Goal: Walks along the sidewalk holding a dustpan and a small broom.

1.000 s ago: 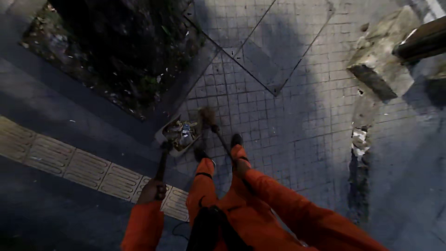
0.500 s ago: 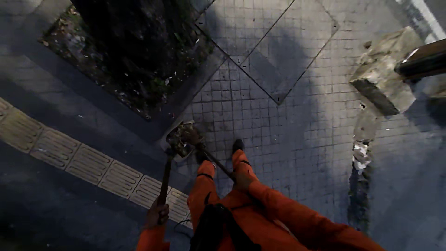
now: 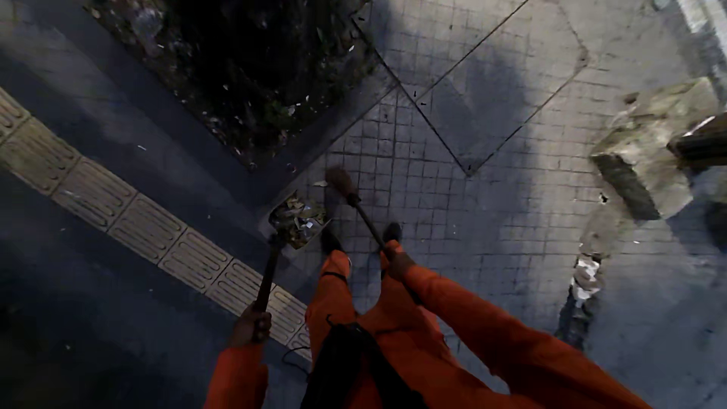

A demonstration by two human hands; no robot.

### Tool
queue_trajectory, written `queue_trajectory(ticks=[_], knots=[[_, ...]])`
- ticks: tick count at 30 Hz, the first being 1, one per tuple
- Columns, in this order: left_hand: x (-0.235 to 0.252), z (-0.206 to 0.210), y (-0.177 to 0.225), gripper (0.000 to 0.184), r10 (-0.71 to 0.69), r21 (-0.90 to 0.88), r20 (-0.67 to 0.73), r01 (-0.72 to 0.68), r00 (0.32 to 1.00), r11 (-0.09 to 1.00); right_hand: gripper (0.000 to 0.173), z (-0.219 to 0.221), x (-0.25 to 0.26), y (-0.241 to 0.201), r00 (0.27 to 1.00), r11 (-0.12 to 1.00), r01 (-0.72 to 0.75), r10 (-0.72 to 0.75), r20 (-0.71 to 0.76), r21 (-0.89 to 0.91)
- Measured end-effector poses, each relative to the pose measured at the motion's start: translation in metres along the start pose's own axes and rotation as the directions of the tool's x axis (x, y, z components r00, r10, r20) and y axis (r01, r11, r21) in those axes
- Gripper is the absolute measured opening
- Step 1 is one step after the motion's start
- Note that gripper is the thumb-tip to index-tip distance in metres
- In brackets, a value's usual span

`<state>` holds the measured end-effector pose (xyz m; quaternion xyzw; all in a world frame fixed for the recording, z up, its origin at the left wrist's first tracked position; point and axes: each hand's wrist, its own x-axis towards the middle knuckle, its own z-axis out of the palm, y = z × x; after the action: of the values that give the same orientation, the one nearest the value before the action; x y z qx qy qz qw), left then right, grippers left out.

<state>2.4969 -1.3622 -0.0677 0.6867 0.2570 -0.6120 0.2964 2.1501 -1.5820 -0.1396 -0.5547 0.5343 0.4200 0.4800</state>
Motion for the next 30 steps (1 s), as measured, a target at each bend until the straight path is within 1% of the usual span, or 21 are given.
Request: queue_trajectory(ticks=[2,4,6,8,9,11,13,14,16,17,18,20,21,22,24,25,26,28,30], knots=[[0.002,0.003,0.005,0.027,-0.016,0.013,0.0,0.016,1.0,1.0,0.061,-0.014,0.007,-0.007,0.995,0.994,0.071,-0.065,0.072,-0.085],[0.006,-0.004,0.008,0.023,-0.029,-0.014,0.015,0.029,0.999,0.999,0.058,-0.024,-0.006,0.013,0.988,0.986,0.135,-0.127,0.094,-0.095],[0.009,-0.011,0.009,0.021,-0.04,-0.088,0.019,0.042,0.999,0.995,0.06,-0.022,-0.034,0.035,0.988,0.987,0.149,-0.146,0.059,-0.06],[0.013,-0.02,0.005,0.021,-0.03,-0.168,0.038,0.036,0.999,0.985,0.065,-0.02,-0.051,0.037,0.992,0.991,0.123,-0.121,0.029,-0.058],[0.012,-0.025,0.001,0.022,-0.024,-0.182,0.053,0.033,0.998,0.983,0.065,-0.017,-0.051,0.034,0.993,0.991,0.119,-0.119,0.008,-0.059],[0.011,-0.031,-0.007,0.024,0.003,-0.181,0.055,0.007,0.998,0.983,0.064,-0.02,-0.031,0.014,0.993,0.991,0.109,-0.113,-0.04,-0.079],[0.007,-0.028,-0.013,0.025,0.01,-0.201,0.01,-0.008,1.0,0.98,0.072,-0.033,0.004,-0.022,0.993,0.99,0.088,-0.096,-0.073,-0.107],[0.005,-0.026,-0.016,0.025,-0.002,-0.223,0.011,0.004,1.0,0.975,0.075,-0.044,0.021,-0.043,0.993,0.988,0.083,-0.093,-0.07,-0.131],[0.002,-0.02,-0.022,0.024,-0.012,-0.278,0.042,0.023,0.999,0.96,0.071,-0.068,0.049,-0.08,0.993,0.971,0.087,-0.103,-0.06,-0.222],[0.002,-0.016,-0.023,0.026,-0.015,-0.316,0.058,0.032,0.998,0.948,0.066,-0.078,0.06,-0.089,0.989,0.953,0.104,-0.128,-0.07,-0.284],[0.002,-0.01,-0.022,0.026,-0.029,-0.362,0.059,0.049,0.998,0.931,0.063,-0.093,0.061,-0.099,0.99,0.932,0.097,-0.126,-0.06,-0.35],[-0.002,0.004,-0.018,0.024,-0.086,-0.457,0.018,0.085,0.996,0.885,0.057,-0.118,0.042,-0.105,0.993,0.882,0.083,-0.113,-0.037,-0.464],[-0.002,0.011,-0.017,0.023,-0.098,-0.488,0.018,0.094,0.995,0.868,0.054,-0.128,0.031,-0.097,0.993,0.853,0.083,-0.115,-0.031,-0.516],[-0.003,0.019,-0.018,0.021,-0.093,-0.504,0.032,0.096,0.995,0.858,0.058,-0.131,0.024,-0.079,0.991,0.834,0.101,-0.134,-0.022,-0.542],[-0.005,0.032,-0.022,0.015,-0.07,-0.507,0.077,0.1,0.995,0.856,0.071,-0.129,-0.001,-0.038,0.99,0.824,0.138,-0.117,0.072,-0.55],[-0.005,0.038,-0.025,0.013,-0.063,-0.496,0.092,0.101,0.994,0.862,0.074,-0.123,-0.017,-0.017,0.991,0.837,0.127,-0.082,0.106,-0.533],[-0.005,0.043,-0.03,0.015,-0.05,-0.484,0.101,0.093,0.994,0.87,0.077,-0.116,-0.034,0.005,0.993,0.854,0.099,-0.049,0.109,-0.512],[-0.004,0.051,-0.043,0.022,0.002,-0.455,0.126,0.056,0.992,0.889,0.079,-0.106,-0.078,0.043,0.996,0.89,0.032,0.008,0.085,-0.455],[-0.005,0.058,-0.051,0.024,0.052,-0.456,0.154,0.025,0.987,0.89,0.077,-0.1,-0.105,0.075,0.997,0.924,0.001,0.027,0.068,-0.381]])
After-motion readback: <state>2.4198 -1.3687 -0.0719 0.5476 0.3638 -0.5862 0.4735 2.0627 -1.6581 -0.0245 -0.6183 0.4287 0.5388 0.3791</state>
